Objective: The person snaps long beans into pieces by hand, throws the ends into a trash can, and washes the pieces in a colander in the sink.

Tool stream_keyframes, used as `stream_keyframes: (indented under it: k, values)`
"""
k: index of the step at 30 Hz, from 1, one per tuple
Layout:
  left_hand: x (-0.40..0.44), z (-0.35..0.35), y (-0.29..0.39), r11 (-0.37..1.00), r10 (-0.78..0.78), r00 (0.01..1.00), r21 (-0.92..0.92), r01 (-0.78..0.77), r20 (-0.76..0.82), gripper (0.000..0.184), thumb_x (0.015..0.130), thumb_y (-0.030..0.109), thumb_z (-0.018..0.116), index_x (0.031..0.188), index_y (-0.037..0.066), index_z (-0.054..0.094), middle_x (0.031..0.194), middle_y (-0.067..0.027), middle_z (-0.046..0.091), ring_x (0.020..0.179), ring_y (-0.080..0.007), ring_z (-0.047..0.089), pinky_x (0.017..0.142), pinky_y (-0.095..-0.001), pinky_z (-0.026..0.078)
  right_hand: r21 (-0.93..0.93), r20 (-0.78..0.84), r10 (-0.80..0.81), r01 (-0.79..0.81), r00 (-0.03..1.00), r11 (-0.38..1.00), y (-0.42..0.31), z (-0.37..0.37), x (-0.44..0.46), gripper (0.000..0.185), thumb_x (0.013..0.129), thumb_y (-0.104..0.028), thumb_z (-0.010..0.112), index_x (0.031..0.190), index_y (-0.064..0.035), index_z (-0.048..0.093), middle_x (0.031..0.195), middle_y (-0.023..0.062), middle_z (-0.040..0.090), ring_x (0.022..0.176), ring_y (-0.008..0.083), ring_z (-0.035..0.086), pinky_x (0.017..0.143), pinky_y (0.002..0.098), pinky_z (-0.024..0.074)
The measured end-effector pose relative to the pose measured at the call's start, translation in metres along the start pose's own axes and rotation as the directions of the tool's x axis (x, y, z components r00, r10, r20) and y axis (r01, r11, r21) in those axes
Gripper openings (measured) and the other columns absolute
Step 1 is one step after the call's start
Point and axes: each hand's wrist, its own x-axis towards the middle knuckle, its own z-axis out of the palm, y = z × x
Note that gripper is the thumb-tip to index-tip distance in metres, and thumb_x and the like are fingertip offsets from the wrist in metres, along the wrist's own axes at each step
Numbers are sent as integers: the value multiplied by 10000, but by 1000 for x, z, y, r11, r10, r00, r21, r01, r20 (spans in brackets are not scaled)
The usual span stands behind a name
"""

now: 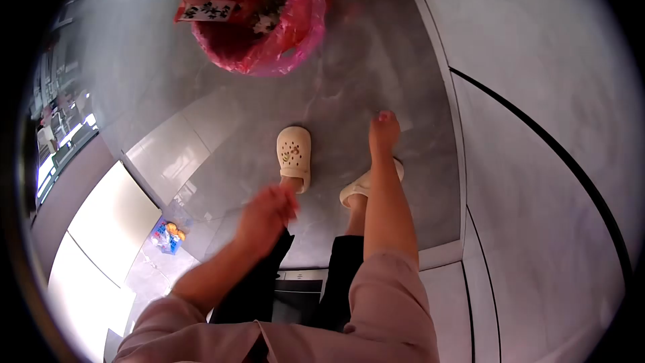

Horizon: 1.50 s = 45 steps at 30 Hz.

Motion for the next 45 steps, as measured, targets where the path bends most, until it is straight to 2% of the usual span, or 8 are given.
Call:
stream_keyframes:
  k: [3, 16, 18, 22, 28, 32, 38, 45]
  values:
    - [-24, 13, -45, 924, -370, 929, -91, 371, 24, 181, 892, 83, 481, 1060, 39, 529, 924, -68, 580, 847, -175, 577, 735, -278, 455, -146, -116, 4, -21, 993, 989, 6, 29, 19, 147, 741, -136, 558, 855, -50, 593, 829, 145, 616, 799, 328, 593, 710, 409, 477]
    - [8, 13, -69, 923, -334, 942, 216, 317, 42, 155, 908, 68, 459, 1027, 29, 551, 907, -44, 583, 837, -126, 558, 752, -255, 448, -426, -377, -175, -2, 910, 905, 209, -37, 72, 205, 715, -226, 655, 853, -75, 634, 733, 73, 628, 691, 277, 595, 648, 391, 492]
    - [11, 16, -65, 924, -335, 940, 218, 313, 70, 173, 908, 73, 456, 1050, 33, 547, 921, -43, 582, 840, -119, 552, 750, -246, 438, 436, -43, 484, -419, 874, 797, 204, -53, 77, 218, 725, -237, 645, 883, -87, 642, 839, 74, 637, 764, 276, 600, 692, 382, 487]
    - [11, 18, -57, 907, -351, 931, 283, 312, 98, 158, 906, 66, 463, 1031, 31, 553, 910, -44, 580, 842, -123, 559, 750, -253, 450, -148, -278, -32, -10, 960, 989, 227, -27, 87, 132, 772, -159, 560, 824, -54, 622, 746, 95, 616, 629, 186, 610, 523, 324, 517]
    - [11, 17, -59, 904, -366, 921, 286, 319, 130, 153, 909, 62, 463, 1031, 30, 551, 924, -50, 576, 855, -133, 565, 756, -264, 452, -105, -258, 151, -183, 954, 977, 160, -54, 87, 160, 741, -183, 608, 820, -46, 630, 828, 102, 644, 652, 257, 625, 626, 399, 530]
    - [11, 13, -71, 895, -381, 914, 304, 327, 139, 153, 911, 79, 467, 1033, 45, 553, 934, -42, 568, 862, -125, 562, 756, -254, 449, 642, 110, 444, -405, 889, 652, 96, -49, 76, 105, 753, -40, 579, 850, -1, 571, 739, 89, 585, 638, 190, 600, 569, 329, 542]
    - [15, 12, -89, 906, -324, 936, 332, 263, 141, 150, 900, 100, 491, 1027, 55, 559, 903, -31, 568, 837, -111, 561, 730, -242, 449, 894, 239, -126, -168, 963, 415, -175, -86, -16, 97, 744, -8, 616, 833, -16, 581, 719, 77, 585, 620, 169, 592, 550, 290, 504]
    - [24, 26, -76, 886, -169, 980, 451, 107, 100, 193, 902, 133, 495, 1065, 42, 542, 925, -20, 588, 815, -91, 561, 716, -221, 448, 343, -364, -672, 764, 645, 547, -303, -33, -8, 160, 624, 72, 564, 747, -30, 569, 835, 107, 600, 781, 305, 566, 647, 380, 465]
